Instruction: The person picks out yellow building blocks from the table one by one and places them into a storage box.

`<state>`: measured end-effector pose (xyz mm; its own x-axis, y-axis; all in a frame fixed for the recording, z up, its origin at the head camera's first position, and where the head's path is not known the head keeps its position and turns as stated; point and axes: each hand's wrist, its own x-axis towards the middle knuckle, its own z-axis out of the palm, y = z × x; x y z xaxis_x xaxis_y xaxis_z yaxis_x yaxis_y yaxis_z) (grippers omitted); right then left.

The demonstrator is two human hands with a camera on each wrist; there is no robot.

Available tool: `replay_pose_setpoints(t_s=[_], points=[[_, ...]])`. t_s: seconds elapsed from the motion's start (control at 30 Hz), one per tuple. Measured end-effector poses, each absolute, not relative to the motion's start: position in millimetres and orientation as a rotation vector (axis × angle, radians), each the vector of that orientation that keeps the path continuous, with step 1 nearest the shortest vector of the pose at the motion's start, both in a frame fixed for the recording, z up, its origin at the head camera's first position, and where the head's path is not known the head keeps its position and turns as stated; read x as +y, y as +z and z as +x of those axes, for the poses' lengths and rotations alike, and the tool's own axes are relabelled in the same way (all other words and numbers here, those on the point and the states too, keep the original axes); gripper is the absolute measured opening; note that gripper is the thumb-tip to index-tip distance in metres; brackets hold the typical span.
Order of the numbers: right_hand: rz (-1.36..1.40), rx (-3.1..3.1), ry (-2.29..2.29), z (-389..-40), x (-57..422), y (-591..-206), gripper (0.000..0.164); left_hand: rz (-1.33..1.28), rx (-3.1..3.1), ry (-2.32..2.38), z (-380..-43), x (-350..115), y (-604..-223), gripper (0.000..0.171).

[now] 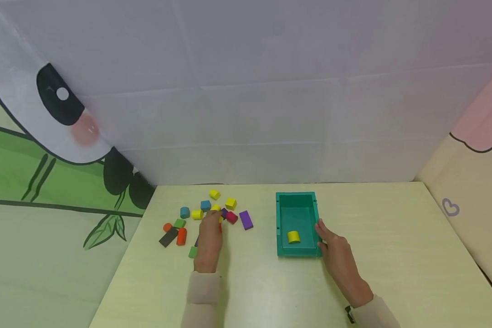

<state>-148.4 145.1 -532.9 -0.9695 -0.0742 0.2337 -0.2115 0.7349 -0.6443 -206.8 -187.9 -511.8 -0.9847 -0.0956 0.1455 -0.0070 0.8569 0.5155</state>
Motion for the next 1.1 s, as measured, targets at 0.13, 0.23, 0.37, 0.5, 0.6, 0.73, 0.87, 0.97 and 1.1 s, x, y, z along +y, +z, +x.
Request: replay_pose_setpoints(t_s=[0.13,0.23,0.37,0.5,0.6,0.73,0.87,0.97,1.1], points=[[0.225,-2.745,1.056,-148,145,-533,0.058,0.030,-2.845,-0.803,-207,-181,-511,0.036],[0.226,-2.749,1.053,-149,145,-533,0.057,0.012,-2.871,-0.799,-208,-174,-511,0.041],[0.231,-2.747,1.058,-149,145,-532,0.057,-0.007,-2.889,-0.823,-208,-167,-508,0.044],[0.232,-2.751,1.059,-150,145,-531,0.057,-0.038,-2.872,-0.842,-208,-161,-506,0.043],[0.230,-2.759,1.051,-150,145,-531,0.057,-0.073,-2.853,-0.834,-207,-157,-506,0.040],[0.224,-2.762,1.049,-151,145,-531,0.057,-0.123,-2.844,-0.823,-208,-151,-507,0.040],[0.219,-2.762,1.051,-150,145,-531,0.057,-0.140,-2.861,-0.829,-208,-143,-506,0.044],[0.217,-2.761,1.052,-149,145,-530,0.057,-0.162,-2.865,-0.804,-208,-137,-505,0.045],[0.210,-2.764,1.050,-148,144,-531,0.057,-0.221,-2.841,-0.774,-207,-130,-504,0.046]])
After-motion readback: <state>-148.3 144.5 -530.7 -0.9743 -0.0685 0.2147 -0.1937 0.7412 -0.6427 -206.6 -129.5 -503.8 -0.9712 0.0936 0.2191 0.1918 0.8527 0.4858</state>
